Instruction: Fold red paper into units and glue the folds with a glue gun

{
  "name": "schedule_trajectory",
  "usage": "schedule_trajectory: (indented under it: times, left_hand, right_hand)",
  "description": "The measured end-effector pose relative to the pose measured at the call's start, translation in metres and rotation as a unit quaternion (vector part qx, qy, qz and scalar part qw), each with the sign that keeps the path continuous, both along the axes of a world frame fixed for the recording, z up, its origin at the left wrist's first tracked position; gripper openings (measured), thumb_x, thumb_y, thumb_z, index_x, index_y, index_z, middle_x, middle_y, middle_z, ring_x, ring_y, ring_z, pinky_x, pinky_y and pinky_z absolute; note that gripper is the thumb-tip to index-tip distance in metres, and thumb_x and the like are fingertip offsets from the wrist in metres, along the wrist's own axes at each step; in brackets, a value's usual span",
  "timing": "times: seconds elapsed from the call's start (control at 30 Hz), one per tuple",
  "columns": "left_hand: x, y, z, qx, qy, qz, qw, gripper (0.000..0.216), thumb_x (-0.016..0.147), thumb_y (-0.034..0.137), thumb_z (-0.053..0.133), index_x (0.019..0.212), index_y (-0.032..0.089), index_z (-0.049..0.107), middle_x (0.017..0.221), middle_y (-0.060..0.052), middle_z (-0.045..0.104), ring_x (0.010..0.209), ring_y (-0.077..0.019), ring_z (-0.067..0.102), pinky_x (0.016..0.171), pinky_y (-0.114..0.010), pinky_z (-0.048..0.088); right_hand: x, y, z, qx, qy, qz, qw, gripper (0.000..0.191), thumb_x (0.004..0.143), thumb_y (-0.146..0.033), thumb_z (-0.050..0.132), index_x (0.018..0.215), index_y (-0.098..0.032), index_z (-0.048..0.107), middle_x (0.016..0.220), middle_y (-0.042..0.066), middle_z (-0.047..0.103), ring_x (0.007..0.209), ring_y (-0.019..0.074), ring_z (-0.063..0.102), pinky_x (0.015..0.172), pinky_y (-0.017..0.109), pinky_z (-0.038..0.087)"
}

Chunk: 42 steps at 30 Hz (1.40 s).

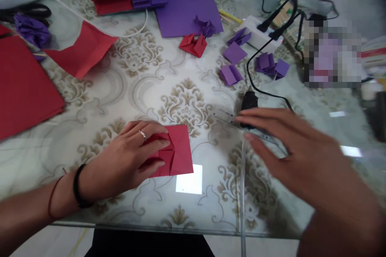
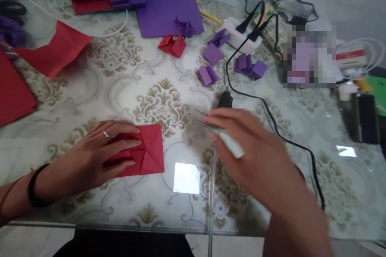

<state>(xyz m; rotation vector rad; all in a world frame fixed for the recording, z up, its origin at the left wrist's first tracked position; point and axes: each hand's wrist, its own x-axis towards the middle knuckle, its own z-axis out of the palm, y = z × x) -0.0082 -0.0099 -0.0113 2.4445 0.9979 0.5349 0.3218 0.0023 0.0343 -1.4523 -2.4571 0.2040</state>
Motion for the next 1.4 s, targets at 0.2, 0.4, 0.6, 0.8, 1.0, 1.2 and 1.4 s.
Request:
schedule_trajectory:
  times: [0.2,0.4,0.6,0.8,1.0,1.2,1.4]
  left_hand:
    - [0.001,-0.001,0.005,-0.006,0.021,0.005,1.000,0.025,0.100,0.018,0.060,0.124,0.022,0.067,0.142,-0.007,0.063,0.136,-0.0278,0.059,0.117,-0.049,0.048]
    - [0.002,0.000,0.005,0.012,0.020,-0.014,1.000,0.021,0.103,0.019,0.058,0.122,0.020,0.066,0.147,-0.008,0.064,0.142,-0.0293,0.056,0.117,-0.050,0.049]
    - [0.002,0.001,0.002,0.012,0.025,-0.021,0.999,0.023,0.101,0.017,0.062,0.124,0.017,0.065,0.144,-0.009,0.067,0.142,-0.0269,0.055,0.118,-0.049,0.047]
    - [0.003,0.001,0.001,0.017,0.012,-0.022,1.000,0.025,0.100,0.018,0.064,0.125,0.017,0.065,0.142,-0.010,0.068,0.139,-0.0278,0.058,0.116,-0.050,0.049]
    - [0.002,0.000,0.005,0.013,0.027,-0.019,0.999,0.026,0.099,0.014,0.061,0.124,0.018,0.066,0.142,-0.010,0.068,0.140,-0.0290,0.058,0.116,-0.052,0.050]
    - [0.001,0.001,0.001,0.010,0.009,-0.022,1.000,0.023,0.101,0.020,0.063,0.123,0.017,0.066,0.141,-0.010,0.068,0.139,-0.0303,0.058,0.114,-0.053,0.049]
    - [0.001,0.002,0.000,0.004,0.007,-0.020,1.000,0.022,0.102,0.020,0.061,0.124,0.018,0.066,0.142,-0.009,0.068,0.139,-0.0291,0.058,0.117,-0.049,0.044]
  right_hand:
    - [-0.057,-0.007,-0.026,-0.062,0.065,0.180,0.979,0.033,0.104,-0.013,0.054,0.135,-0.014,0.066,0.141,0.014,0.068,0.135,0.0291,0.062,0.115,0.052,0.054]
    - [-0.062,-0.008,-0.033,-0.070,0.136,0.142,0.978,0.021,0.101,-0.012,0.063,0.119,-0.013,0.074,0.105,0.011,0.073,0.096,0.0229,0.066,0.088,0.041,0.059]
    - [-0.078,-0.009,-0.034,-0.079,0.149,0.129,0.977,0.017,0.105,-0.022,0.061,0.111,-0.016,0.076,0.093,0.007,0.073,0.084,0.0206,0.064,0.078,0.039,0.055]
    - [-0.088,-0.001,-0.035,-0.084,0.105,0.155,0.979,0.021,0.107,-0.022,0.058,0.098,-0.019,0.076,0.088,0.005,0.073,0.080,0.0201,0.061,0.076,0.039,0.051]
    - [-0.095,0.002,-0.036,-0.078,0.053,0.173,0.980,0.026,0.107,-0.017,0.053,0.090,-0.017,0.073,0.085,0.005,0.070,0.078,0.0208,0.061,0.078,0.040,0.048]
    - [-0.092,0.000,-0.031,-0.073,0.023,0.164,0.983,0.021,0.105,-0.014,0.050,0.090,-0.016,0.064,0.086,0.006,0.064,0.078,0.0223,0.058,0.074,0.039,0.047]
    - [-0.050,0.000,-0.021,-0.126,0.090,0.075,0.985,0.016,0.107,-0.016,0.044,0.093,-0.022,0.050,0.090,0.003,0.053,0.077,0.0179,0.055,0.070,0.033,0.047]
